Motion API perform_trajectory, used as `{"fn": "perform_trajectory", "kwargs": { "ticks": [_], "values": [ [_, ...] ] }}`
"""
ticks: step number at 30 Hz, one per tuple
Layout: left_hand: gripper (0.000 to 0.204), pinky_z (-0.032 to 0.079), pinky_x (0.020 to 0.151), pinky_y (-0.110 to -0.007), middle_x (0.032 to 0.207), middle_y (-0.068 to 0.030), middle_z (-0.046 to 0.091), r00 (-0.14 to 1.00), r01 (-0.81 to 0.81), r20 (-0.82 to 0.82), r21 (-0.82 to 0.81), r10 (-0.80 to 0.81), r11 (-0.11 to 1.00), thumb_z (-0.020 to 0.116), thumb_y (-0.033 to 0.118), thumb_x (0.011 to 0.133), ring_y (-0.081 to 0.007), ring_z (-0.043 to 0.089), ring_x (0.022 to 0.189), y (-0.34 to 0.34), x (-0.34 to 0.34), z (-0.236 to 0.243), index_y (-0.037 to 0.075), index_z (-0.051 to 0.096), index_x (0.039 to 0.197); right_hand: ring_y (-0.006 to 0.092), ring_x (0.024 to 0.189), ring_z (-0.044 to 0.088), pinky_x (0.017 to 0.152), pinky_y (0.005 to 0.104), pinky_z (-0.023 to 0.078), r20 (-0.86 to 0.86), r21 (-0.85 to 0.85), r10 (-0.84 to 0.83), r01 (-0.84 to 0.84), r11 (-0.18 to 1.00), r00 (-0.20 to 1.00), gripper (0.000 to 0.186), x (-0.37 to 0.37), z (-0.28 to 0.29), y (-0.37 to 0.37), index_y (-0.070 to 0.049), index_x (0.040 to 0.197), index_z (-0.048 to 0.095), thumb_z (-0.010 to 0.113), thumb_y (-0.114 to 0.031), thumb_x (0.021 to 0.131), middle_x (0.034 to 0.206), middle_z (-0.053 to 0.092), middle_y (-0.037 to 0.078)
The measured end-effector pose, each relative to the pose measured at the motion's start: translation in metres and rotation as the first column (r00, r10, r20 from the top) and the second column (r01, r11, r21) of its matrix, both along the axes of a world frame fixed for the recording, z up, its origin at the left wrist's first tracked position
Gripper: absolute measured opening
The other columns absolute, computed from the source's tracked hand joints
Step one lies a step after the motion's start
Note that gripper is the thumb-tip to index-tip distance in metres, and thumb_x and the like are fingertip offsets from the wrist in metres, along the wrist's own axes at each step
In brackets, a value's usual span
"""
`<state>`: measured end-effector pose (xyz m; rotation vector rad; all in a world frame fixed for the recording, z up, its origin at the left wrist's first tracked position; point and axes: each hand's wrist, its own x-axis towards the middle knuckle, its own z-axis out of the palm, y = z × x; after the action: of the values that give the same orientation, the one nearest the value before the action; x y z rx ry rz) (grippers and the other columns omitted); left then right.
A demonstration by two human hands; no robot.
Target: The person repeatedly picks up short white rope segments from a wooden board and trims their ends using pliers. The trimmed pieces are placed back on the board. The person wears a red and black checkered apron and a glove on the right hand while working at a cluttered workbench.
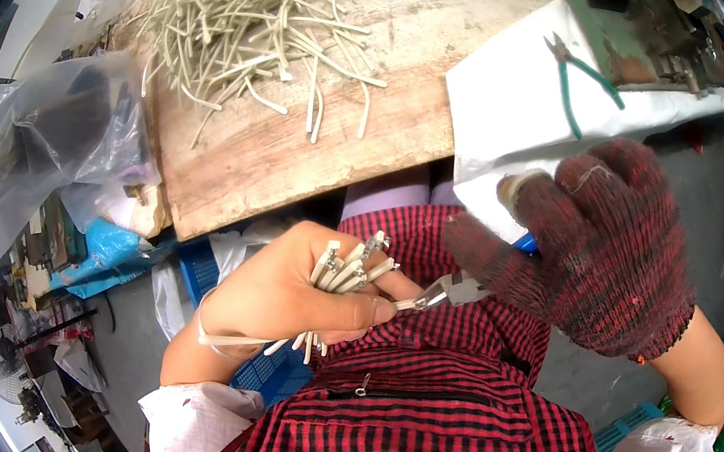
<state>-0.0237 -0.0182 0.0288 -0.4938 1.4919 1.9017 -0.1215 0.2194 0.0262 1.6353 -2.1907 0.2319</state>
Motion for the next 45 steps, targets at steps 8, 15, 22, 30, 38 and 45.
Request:
{"fn": "perform_trajectory", "kwargs": {
  "ticks": [8,15,22,30,38,45],
  "values": [
    [0.023,0.036,0.045,-0.021,0.062,-0.0046,0.061,0.998,0.039,-0.058,0.019,-0.038,0.999,0.067,-0.007,0.079,-0.0065,0.05,0.049,-0.003,0.003,-0.007,-0.009,0.07,0.102,0.0153,0.058,0.05,0.055,0.0338,0.042,0.096,0.162,-0.018,0.003,0.987,0.995,0.044,0.002,-0.001,0.007,-0.024,0.105,0.07,0.079,-0.028,0.061,0.064,0.05,-0.004],
    [0.027,0.032,0.039,-0.021,0.064,-0.0132,0.063,0.976,-0.182,-0.119,0.017,0.182,0.983,0.069,-0.009,0.069,-0.009,0.048,0.043,0.006,0.011,-0.006,-0.016,0.067,0.095,0.0227,0.075,0.055,0.066,0.0377,0.043,0.472,-0.096,-0.027,0.081,0.992,0.881,0.051,0.021,-0.04,0.011,-0.022,0.109,0.069,0.078,-0.019,0.059,0.085,0.056,0.002],
    [0.026,0.03,0.04,-0.021,0.057,-0.0043,0.055,0.987,-0.125,-0.101,0.023,0.127,0.992,0.063,-0.001,0.085,-0.0069,0.044,0.043,0.0,0.013,-0.014,-0.01,0.061,0.109,0.026,0.078,0.057,0.068,0.0403,0.044,0.347,0.015,-0.155,0.16,0.987,0.925,0.058,0.018,-0.03,0.006,-0.019,0.116,0.066,0.078,-0.013,0.06,0.09,0.06,0.006],
    [0.006,0.045,0.056,-0.03,0.075,-0.0062,0.064,0.732,-0.55,-0.649,-0.742,-0.205,0.384,0.065,0.01,0.088,-0.0156,0.057,0.059,-0.067,-0.011,-0.058,0.004,0.065,0.09,0.0315,0.077,0.062,0.07,0.0428,0.049,0.605,-0.081,-0.23,0.346,0.935,0.762,0.052,0.037,-0.064,0.02,-0.011,0.117,0.064,0.075,-0.01,0.065,0.087,0.066,0.014],
    [0.04,0.05,0.059,-0.04,0.071,-0.0065,0.061,0.525,-0.433,-0.193,-0.899,-0.829,-0.065,0.061,-0.001,0.066,-0.0288,0.064,0.067,-0.095,-0.079,-0.083,0.017,0.072,0.1,0.0326,0.075,0.064,0.07,0.041,0.05,0.701,-0.041,-0.221,0.347,0.937,0.678,0.05,0.048,-0.069,0.02,-0.011,0.115,0.065,0.074,-0.01,0.065,0.083,0.066,0.014],
    [0.019,0.047,0.059,-0.027,0.081,-0.0039,0.066,0.268,-0.606,-0.808,-0.564,-0.524,0.561,0.07,0.002,0.082,-0.0139,0.059,0.066,-0.086,-0.078,-0.08,0.009,0.071,0.099,0.0231,0.089,0.066,0.076,0.0346,0.054,0.979,0.063,0.103,0.744,0.665,-0.175,0.045,0.06,-0.097,0.019,-0.009,0.126,0.056,0.07,-0.015,0.084,0.104,0.068,0.013]
  ]
}}
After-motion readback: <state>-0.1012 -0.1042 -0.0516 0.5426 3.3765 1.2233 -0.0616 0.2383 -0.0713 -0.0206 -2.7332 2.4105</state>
